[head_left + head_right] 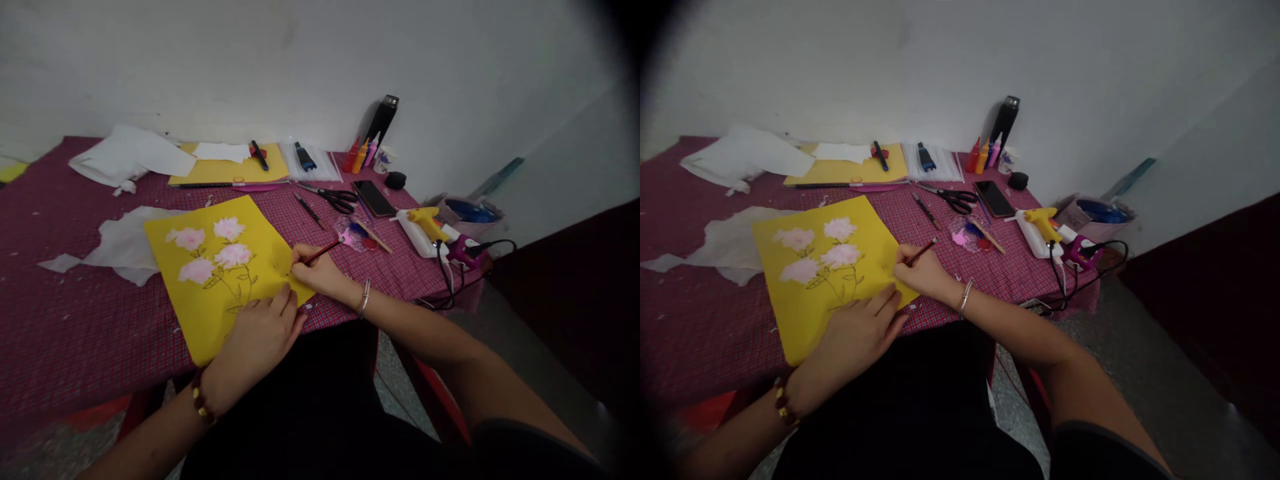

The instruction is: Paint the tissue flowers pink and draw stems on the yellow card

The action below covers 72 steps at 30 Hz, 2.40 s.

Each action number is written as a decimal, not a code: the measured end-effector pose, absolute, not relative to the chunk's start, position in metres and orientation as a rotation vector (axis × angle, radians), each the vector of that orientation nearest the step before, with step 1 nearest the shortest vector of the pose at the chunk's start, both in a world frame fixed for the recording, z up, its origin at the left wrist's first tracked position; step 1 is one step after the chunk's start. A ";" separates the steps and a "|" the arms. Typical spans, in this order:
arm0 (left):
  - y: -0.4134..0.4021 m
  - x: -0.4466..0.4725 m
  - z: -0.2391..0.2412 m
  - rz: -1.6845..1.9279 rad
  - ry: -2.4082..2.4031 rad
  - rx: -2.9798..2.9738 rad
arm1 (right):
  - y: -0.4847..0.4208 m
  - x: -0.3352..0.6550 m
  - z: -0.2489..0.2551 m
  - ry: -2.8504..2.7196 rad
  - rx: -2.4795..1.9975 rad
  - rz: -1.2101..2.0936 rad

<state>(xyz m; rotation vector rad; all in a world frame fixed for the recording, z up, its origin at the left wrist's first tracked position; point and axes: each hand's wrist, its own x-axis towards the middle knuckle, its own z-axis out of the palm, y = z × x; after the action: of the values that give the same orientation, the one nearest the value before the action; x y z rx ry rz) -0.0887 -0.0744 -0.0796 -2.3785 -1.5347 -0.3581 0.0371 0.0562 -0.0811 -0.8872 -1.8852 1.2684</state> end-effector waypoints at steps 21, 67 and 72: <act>-0.100 -0.062 -0.083 -0.160 -1.504 -2.401 | 0.037 0.059 -0.082 -1.875 -0.896 1.370; -0.096 -0.065 -0.090 -0.106 -1.467 -2.409 | 0.037 0.057 -0.084 -1.911 -0.879 1.287; -0.096 -0.065 -0.090 -0.101 -1.461 -2.401 | 0.037 0.056 -0.086 -1.926 -0.875 1.287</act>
<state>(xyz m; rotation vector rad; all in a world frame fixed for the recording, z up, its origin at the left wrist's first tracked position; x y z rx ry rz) -0.0645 -0.0957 -0.0905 -2.4008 -1.4607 -0.1014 0.0557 0.0368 -0.0859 -0.8748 -1.9257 1.2867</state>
